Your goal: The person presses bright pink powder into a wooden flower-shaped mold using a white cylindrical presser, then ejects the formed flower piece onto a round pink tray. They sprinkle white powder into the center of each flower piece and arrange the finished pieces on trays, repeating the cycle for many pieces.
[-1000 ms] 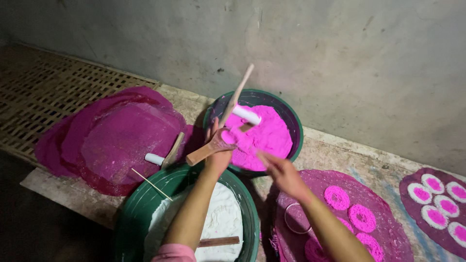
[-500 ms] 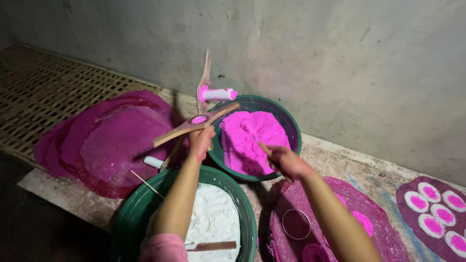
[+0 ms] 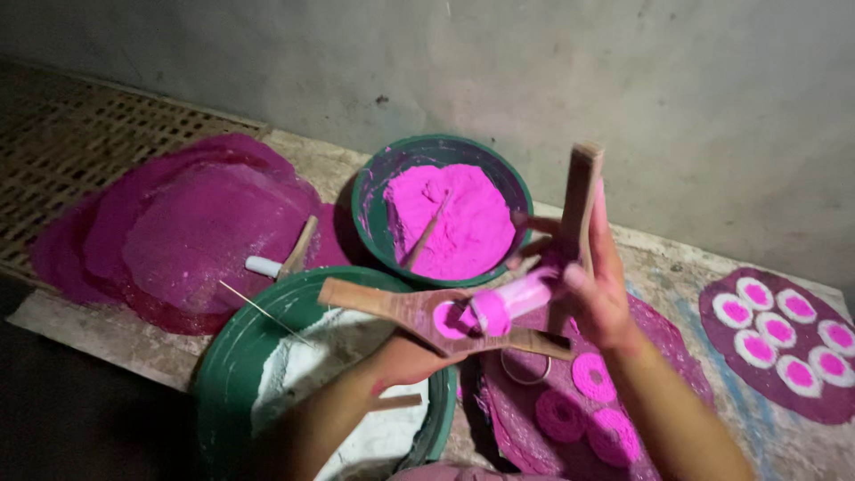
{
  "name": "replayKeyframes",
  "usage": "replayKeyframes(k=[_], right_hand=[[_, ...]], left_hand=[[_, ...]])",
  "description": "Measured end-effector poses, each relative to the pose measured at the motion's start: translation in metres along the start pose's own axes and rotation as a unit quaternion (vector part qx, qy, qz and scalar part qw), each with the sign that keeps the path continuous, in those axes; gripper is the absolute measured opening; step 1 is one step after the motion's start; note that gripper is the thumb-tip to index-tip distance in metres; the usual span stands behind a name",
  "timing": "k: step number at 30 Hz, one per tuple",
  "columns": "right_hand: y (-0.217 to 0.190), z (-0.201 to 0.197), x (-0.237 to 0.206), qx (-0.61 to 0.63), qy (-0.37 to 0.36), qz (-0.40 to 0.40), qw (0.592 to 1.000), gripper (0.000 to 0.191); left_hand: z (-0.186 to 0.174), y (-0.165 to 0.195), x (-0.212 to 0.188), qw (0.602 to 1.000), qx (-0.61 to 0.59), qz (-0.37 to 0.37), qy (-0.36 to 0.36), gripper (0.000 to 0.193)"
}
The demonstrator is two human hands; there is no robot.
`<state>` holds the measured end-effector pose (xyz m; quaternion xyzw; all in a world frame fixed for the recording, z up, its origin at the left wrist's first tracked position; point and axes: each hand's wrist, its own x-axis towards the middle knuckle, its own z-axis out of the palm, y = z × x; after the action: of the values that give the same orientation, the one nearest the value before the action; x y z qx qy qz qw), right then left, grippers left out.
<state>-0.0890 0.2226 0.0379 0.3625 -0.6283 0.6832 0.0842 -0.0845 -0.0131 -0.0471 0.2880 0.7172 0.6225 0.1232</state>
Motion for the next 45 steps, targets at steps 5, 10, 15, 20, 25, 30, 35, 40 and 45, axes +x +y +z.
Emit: replayKeyframes(k=[5, 10, 15, 20, 25, 30, 35, 40, 45], right_hand=[[-0.043, 0.007, -0.053, -0.357, -0.126, -0.182, 0.908, 0.08], [-0.055, 0.038, -0.09, -0.376, -0.147, -0.221, 0.888, 0.078], [-0.059, 0.023, -0.112, -0.366, -0.087, -0.124, 0.918, 0.083], [-0.071, -0.053, -0.17, 0.008, -0.129, 0.347, 0.929, 0.113], [-0.047, -0.079, -0.264, -0.03, -0.004, 0.408, 0.912, 0.099], [-0.058, -0.085, -0.32, 0.081, 0.181, 0.315, 0.928, 0.112], [-0.074, -0.079, -0.346, 0.151, 0.249, 0.3, 0.908, 0.119], [-0.071, -0.076, -0.358, 0.177, 0.238, 0.282, 0.913, 0.1], [-0.066, -0.074, -0.369, 0.196, 0.255, 0.279, 0.905, 0.101]], left_hand=[[0.012, 0.013, -0.018, 0.982, 0.179, 0.051, -0.036, 0.027], [0.039, 0.018, -0.042, 0.98, 0.15, 0.021, -0.128, 0.039], [0.064, 0.012, -0.021, 0.984, 0.028, 0.044, -0.17, 0.05], [0.093, 0.012, 0.015, 0.898, 0.335, 0.274, -0.072, 0.064], [0.139, -0.013, 0.044, 0.982, 0.166, 0.09, -0.013, 0.058], [0.176, -0.112, 0.048, 0.936, 0.16, -0.051, 0.309, 0.072], [0.185, -0.171, 0.016, 0.908, -0.108, -0.17, 0.368, 0.068], [0.213, -0.153, -0.032, 0.913, -0.177, -0.202, 0.307, 0.068], [0.241, -0.095, -0.07, 0.913, 0.284, -0.054, 0.287, 0.103]])
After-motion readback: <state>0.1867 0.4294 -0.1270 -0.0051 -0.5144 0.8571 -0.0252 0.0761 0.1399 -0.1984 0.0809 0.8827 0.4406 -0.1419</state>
